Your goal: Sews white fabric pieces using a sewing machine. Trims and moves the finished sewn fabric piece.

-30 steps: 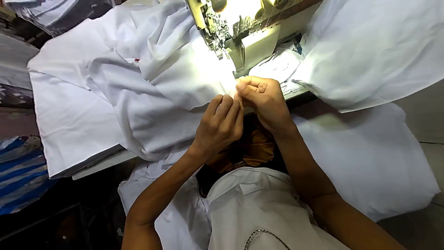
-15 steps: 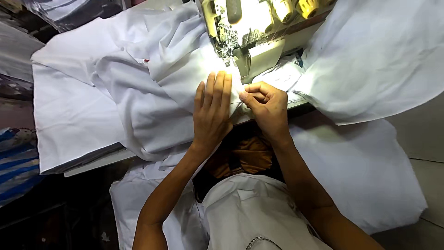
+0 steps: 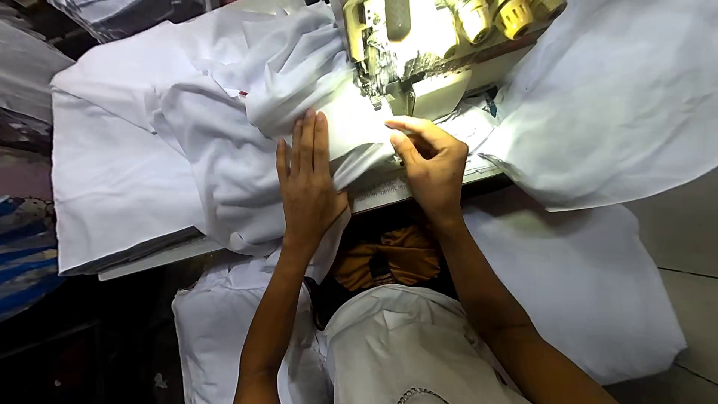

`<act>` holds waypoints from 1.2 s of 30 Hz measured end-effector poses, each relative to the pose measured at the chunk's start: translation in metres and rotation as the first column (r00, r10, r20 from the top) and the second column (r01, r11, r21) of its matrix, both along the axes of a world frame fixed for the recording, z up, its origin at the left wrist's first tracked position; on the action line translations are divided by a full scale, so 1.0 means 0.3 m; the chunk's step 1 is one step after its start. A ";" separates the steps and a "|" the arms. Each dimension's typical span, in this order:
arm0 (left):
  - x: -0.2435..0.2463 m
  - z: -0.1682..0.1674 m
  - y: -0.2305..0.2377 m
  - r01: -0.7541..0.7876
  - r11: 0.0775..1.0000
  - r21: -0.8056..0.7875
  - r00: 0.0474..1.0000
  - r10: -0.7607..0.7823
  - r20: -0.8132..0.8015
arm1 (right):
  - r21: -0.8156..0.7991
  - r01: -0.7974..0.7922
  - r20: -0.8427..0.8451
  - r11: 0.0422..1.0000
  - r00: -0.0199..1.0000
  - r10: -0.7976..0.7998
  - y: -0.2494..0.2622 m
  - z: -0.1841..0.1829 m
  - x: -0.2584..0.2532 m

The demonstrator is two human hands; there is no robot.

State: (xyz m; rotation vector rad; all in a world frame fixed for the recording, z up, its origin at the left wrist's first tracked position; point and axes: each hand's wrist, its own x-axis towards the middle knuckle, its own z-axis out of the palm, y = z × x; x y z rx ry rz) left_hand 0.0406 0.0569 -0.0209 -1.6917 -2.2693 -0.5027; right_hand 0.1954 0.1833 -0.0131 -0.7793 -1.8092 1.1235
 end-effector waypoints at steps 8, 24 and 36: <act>-0.231 0.026 0.033 0.140 0.989 -0.053 0.925 -0.112 0.362 | -0.064 -0.061 -0.004 0.996 0.998 0.061 -0.007 0.002 0.018; -0.387 0.203 0.359 -0.357 0.928 -0.107 0.857 0.371 0.357 | 0.103 -0.115 0.301 0.988 0.950 0.079 -0.068 -0.154 0.030; -0.513 0.222 -0.077 -0.668 0.669 0.325 0.721 0.473 0.507 | 0.506 -0.308 0.584 0.806 0.810 -0.057 -0.172 -0.182 -0.134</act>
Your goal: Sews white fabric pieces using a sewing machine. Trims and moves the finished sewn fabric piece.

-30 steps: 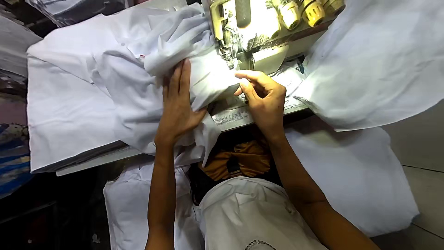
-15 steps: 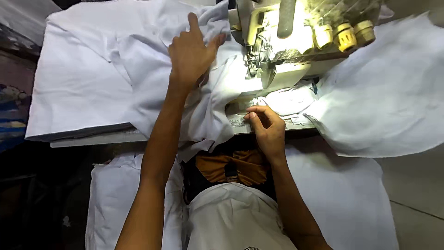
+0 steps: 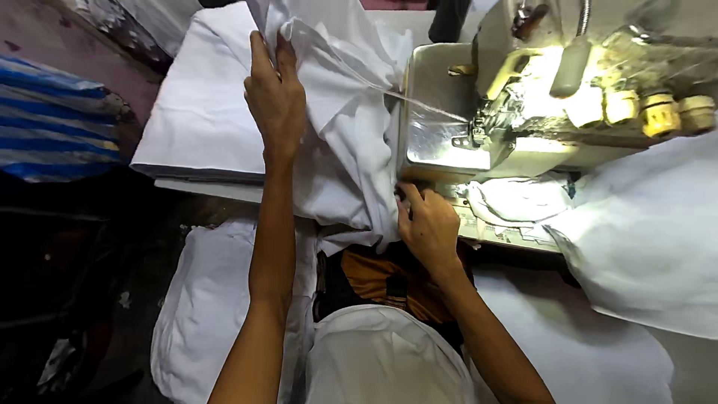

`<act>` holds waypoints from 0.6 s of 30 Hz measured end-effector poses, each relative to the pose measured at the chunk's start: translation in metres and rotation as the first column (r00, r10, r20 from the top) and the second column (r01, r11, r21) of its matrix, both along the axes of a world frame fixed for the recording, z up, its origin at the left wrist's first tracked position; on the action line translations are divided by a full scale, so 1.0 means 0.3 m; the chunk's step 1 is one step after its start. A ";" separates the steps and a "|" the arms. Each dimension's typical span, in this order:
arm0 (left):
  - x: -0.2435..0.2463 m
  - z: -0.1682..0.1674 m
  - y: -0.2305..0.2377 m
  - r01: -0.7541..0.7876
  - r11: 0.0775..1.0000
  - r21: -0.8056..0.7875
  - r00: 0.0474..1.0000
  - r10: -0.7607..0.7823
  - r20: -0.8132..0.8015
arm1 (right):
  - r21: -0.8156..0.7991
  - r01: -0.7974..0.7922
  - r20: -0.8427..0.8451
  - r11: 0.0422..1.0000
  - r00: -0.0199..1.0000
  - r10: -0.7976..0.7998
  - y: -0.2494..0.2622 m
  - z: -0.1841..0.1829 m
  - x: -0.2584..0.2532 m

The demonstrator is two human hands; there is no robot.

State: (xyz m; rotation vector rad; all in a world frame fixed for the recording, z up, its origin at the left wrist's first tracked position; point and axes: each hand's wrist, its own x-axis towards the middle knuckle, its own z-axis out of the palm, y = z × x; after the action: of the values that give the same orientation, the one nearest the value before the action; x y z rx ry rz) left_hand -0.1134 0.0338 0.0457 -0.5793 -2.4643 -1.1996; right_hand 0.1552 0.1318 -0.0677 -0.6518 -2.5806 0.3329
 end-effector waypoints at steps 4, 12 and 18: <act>-0.043 -0.043 -0.124 -0.036 0.999 -0.031 0.980 0.041 0.193 | -0.001 0.005 0.045 1.000 0.999 -0.005 -0.009 0.020 0.015; -0.030 0.015 -0.197 0.111 0.952 -0.286 0.954 -0.183 -0.239 | -0.026 0.085 0.203 0.996 0.976 -0.078 0.071 0.095 0.201; -0.093 0.048 -0.095 0.498 0.620 -0.606 0.705 -0.697 -0.134 | 0.074 0.043 0.265 0.996 0.962 -0.062 0.102 0.079 0.292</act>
State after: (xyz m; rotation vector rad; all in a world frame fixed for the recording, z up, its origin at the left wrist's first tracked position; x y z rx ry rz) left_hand -0.1413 0.0054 0.0601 -1.7547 -2.2962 -0.4559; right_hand 0.2427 0.1623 -0.0442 -0.7863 -2.8085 0.1466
